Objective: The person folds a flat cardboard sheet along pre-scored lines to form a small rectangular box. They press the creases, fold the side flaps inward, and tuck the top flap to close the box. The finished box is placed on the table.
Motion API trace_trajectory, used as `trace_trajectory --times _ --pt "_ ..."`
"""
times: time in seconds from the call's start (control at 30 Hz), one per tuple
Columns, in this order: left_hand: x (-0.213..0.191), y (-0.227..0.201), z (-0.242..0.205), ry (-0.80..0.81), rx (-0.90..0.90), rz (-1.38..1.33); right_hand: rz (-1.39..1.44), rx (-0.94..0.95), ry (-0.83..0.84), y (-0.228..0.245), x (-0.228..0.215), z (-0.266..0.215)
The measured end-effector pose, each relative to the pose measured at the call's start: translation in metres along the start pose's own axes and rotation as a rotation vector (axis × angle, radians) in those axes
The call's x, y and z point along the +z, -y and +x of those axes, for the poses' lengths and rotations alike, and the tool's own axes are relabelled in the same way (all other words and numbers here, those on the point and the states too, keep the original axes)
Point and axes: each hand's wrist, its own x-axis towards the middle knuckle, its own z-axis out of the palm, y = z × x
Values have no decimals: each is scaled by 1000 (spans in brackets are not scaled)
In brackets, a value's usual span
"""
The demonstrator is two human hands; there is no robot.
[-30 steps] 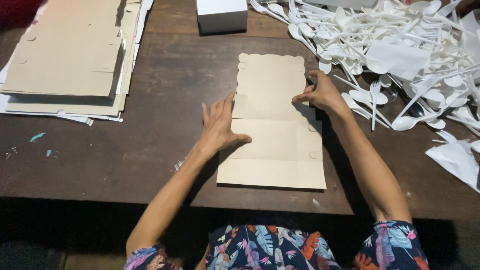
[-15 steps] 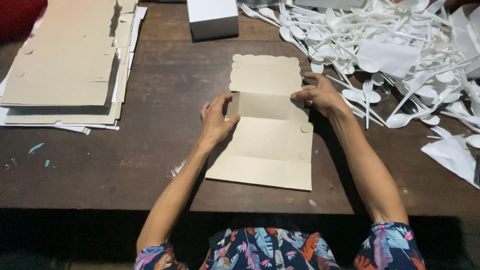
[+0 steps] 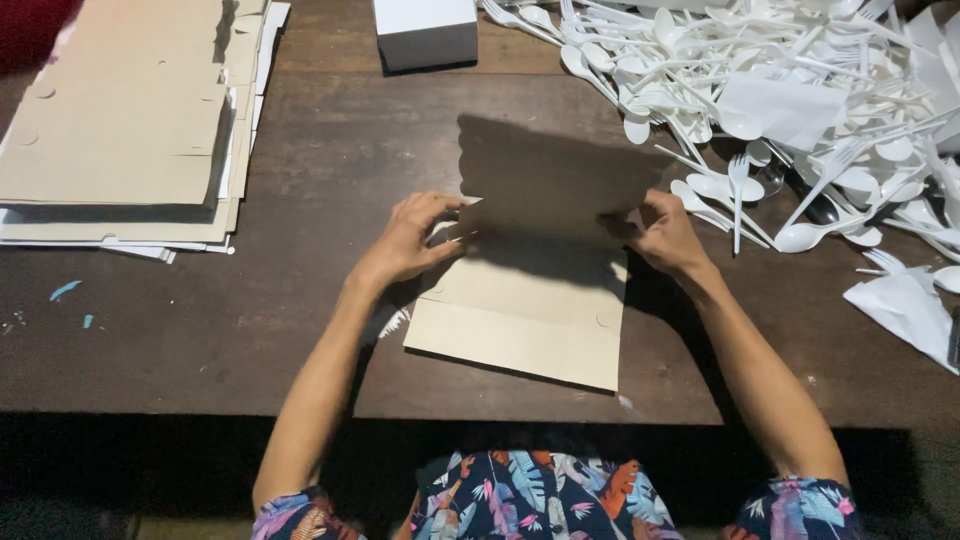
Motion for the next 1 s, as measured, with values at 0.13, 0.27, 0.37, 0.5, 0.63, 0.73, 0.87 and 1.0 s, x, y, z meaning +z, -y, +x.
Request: trace_trajectory --times 0.13,0.27,0.37,0.5,0.63,0.73,0.87,1.0 --pt "-30 -21 -4 102 31 -27 -137 -137 134 3 -1 -22" --pt "-34 -18 -5 46 17 -22 -295 -219 275 22 9 -42" --pt "-26 -35 -6 11 62 -5 -408 -269 366 22 5 -52" --pt "-13 -52 -5 72 152 -79 -551 -397 356 24 8 -56" --pt "-11 -61 0 201 143 -90 -393 -290 384 20 -3 -48" --pt "-16 -60 0 333 114 -128 -278 -209 295 23 -9 -37" --pt "-1 -38 -4 316 132 26 -283 -184 323 20 -11 -36" --pt "16 -16 -11 316 258 316 -399 -230 379 12 -7 -43"
